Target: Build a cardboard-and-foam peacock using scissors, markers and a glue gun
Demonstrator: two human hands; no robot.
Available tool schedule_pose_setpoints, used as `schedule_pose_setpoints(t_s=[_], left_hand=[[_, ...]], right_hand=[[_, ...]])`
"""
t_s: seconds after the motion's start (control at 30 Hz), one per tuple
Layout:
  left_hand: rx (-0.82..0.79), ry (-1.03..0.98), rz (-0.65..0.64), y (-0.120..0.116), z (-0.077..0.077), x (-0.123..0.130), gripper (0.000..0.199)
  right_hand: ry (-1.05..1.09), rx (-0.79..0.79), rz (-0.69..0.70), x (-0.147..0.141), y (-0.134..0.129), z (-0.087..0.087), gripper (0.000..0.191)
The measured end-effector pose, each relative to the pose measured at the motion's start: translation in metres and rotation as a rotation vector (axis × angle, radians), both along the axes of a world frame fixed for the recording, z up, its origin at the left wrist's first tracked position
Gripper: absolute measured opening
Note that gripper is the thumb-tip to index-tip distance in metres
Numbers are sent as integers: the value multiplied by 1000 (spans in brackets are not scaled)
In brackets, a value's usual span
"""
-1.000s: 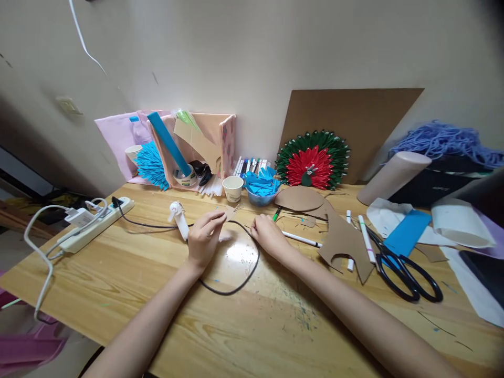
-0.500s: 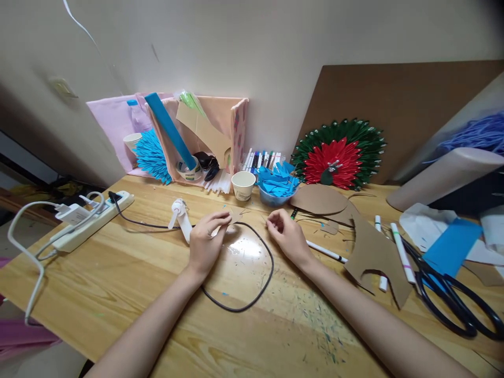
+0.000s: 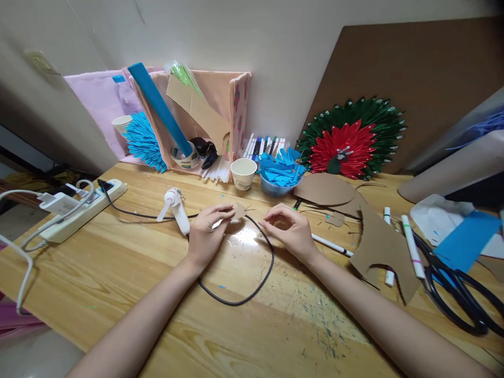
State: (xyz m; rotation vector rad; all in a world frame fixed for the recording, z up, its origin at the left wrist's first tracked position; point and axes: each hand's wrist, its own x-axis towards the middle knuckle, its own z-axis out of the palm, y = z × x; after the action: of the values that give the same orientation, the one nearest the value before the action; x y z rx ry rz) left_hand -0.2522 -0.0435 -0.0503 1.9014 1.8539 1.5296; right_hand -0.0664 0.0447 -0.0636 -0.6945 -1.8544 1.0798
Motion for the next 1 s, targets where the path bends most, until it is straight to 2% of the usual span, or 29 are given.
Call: schedule_pose_setpoints(t_s=[0.27,0.43,0.77,1.0], left_hand=[[-13,9,-38,1,-3,0,16],[-2,17,-43,0,-2,2,16],[6,36,-66,-1,-1,3,17],[-6,61,-96,-2,-1,5,18]], right_hand=[[28,-45,-30,-2,-2,-3,7],[-10,36,-43,-2,-6,-1,15],[-46,265,-66,2,-6,-1,12],[-56,295,-62,2,-6,0,10]])
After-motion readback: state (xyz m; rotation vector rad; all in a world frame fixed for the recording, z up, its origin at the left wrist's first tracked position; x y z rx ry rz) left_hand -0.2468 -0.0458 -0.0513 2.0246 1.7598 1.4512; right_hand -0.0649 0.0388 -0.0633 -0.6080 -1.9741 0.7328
